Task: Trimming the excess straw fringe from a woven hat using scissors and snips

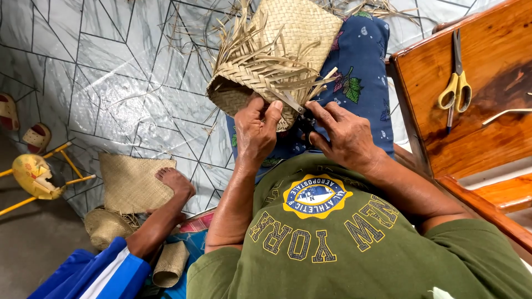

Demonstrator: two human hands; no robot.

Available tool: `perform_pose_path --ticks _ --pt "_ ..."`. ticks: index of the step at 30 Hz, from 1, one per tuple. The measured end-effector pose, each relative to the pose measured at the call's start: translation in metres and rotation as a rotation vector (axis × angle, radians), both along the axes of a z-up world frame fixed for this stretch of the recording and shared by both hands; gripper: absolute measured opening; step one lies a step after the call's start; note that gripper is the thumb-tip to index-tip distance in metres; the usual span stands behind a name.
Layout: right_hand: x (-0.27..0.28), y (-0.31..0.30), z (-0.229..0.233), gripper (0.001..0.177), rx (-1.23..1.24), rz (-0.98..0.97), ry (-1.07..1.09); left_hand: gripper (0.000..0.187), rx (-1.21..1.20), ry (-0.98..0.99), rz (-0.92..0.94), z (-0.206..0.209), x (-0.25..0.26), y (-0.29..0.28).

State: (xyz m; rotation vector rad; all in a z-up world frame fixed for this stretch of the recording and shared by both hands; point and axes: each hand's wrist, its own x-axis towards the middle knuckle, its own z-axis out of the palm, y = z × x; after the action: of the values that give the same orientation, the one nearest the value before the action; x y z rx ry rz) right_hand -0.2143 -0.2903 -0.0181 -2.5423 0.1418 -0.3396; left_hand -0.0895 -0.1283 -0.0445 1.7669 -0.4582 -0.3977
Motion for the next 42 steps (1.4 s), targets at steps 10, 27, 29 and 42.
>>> perform_pose_path --ticks 10,27,29,42 --pt "-0.001 -0.003 0.002 0.041 -0.072 -0.008 -0.016 0.018 0.021 -0.121 -0.007 0.000 -0.001 -0.007" --pt "0.004 -0.008 0.013 0.037 -0.199 -0.005 -0.085 0.020 0.018 -0.154 -0.057 0.003 0.002 -0.013" --pt "0.003 -0.007 0.014 0.038 -0.188 0.005 -0.083 0.019 0.036 -0.168 -0.062 0.008 0.002 -0.013" --pt "0.000 -0.010 0.001 0.035 -0.208 0.038 -0.169 0.022 0.142 -0.283 -0.142 0.018 0.007 -0.020"
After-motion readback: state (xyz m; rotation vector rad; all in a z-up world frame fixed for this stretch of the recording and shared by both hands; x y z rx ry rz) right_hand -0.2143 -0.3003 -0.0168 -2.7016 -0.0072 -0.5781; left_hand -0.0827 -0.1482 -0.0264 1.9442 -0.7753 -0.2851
